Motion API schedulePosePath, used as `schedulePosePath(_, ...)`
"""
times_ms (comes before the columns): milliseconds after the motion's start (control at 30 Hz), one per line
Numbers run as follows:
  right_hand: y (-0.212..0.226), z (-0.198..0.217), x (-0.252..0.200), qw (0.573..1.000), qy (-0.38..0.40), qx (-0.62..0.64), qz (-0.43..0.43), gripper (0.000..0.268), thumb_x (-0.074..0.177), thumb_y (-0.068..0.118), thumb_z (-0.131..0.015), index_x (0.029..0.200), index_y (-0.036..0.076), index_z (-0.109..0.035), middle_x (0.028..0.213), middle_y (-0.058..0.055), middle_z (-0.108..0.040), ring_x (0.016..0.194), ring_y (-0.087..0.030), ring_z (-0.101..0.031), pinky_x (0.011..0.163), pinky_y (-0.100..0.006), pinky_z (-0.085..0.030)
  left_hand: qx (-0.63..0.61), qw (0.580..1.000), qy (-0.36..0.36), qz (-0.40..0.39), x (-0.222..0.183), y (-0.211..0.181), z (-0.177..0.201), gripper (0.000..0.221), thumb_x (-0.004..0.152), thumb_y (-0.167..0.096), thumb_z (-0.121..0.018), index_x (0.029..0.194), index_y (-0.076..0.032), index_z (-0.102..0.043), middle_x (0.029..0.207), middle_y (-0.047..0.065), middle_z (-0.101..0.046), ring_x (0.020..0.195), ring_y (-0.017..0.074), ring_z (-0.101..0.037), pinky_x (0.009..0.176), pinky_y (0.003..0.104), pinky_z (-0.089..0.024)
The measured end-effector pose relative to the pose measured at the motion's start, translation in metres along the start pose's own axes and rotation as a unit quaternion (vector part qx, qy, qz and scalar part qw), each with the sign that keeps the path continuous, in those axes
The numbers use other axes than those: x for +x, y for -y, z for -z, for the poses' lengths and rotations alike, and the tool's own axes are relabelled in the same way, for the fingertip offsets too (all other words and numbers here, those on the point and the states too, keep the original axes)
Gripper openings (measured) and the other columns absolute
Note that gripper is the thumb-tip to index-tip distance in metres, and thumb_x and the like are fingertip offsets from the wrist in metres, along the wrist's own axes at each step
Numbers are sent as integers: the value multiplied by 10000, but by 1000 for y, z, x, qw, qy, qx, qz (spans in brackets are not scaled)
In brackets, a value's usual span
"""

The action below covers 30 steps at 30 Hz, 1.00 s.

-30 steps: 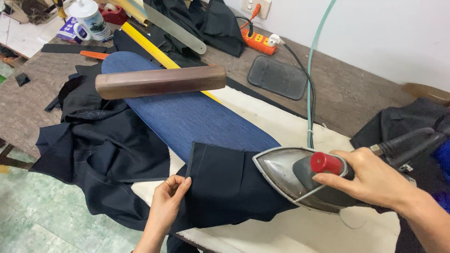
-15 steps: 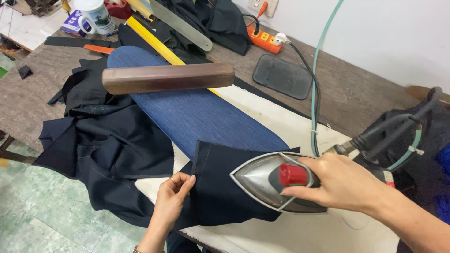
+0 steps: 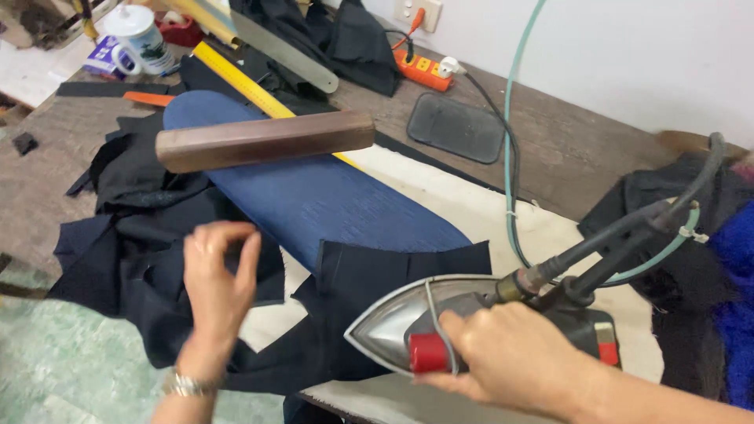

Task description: Pressing dark blue fabric components using a steam iron and a wooden clapper on an ironing board.

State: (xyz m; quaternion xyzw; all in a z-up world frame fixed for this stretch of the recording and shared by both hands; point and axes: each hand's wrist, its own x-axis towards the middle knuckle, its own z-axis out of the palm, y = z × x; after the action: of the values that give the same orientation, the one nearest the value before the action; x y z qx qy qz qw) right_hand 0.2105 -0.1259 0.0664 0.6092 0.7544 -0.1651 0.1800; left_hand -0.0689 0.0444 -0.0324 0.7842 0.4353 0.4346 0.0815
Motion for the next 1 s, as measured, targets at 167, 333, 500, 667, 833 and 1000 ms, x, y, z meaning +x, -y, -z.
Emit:
schedulePosePath(167, 7, -30, -12, 1000, -21, -12, -2, 686, 918, 832, -504, 912, 146, -494, 687, -105, -652, 539, -422, -623, 463, -503, -454, 143, 974, 71, -158, 88, 32, -31, 533, 826, -300, -733, 1295, -104, -572, 1303, 163, -521, 1202, 372, -482, 1042, 500, -350)
schedulePosePath(333, 8, -24, -25, 997, 15, 76, -21, 598, 936, 712, -581, 968, 122, -493, 749, -109, -660, 577, -417, -623, 452, -489, -448, 178, 943, 140, -245, 138, 60, -65, 751, 719, -510, -745, 1359, -160, -567, 1237, 135, -549, 1084, 337, -526, 954, 443, -385)
schedulePosePath(500, 5, -43, -44, 985, -19, 134, -109, 558, 884, 761, -594, 885, 210, -504, 748, -49, -689, 644, -378, -642, 527, -489, -463, 221, 906, 345, -101, 169, 69, -67, 647, 770, -545, -652, 1342, -294, -488, 1154, 29, -624, 1091, 291, -590, 821, 499, -477)
schedulePosePath(667, -12, -74, -75, 969, -57, 153, -188, 534, 798, 769, -670, 839, 252, -541, 691, -28, -710, 685, -341, -664, 586, -443, -484, 131, 939, 303, -99, 145, 24, -52, 669, 746, -474, -716, 1321, -186, -533, 1190, 102, -609, 1022, 359, -587, 798, 503, -484)
schedulePosePath(833, -34, -112, -110, 935, -92, 207, -272, 418, 710, 697, -731, 773, 307, -596, 572, 33, -699, 657, -276, -670, 605, -340, -493, 95, 933, 298, -178, 83, -73, -17, 536, 729, -398, -759, 1171, -212, -521, 907, 86, -591, 814, 327, -585, 632, 473, -493)
schedulePosePath(1000, -43, -144, -135, 865, -28, 254, -432, 441, 659, 689, -724, 919, 334, -716, 755, -28, -763, 867, -262, -706, 787, -297, -523, 15, 889, 335, -311, 29, -130, -22, 697, 773, -428, -720, 1382, -173, -495, 941, 55, -567, 818, 303, -534, 646, 427, -434)
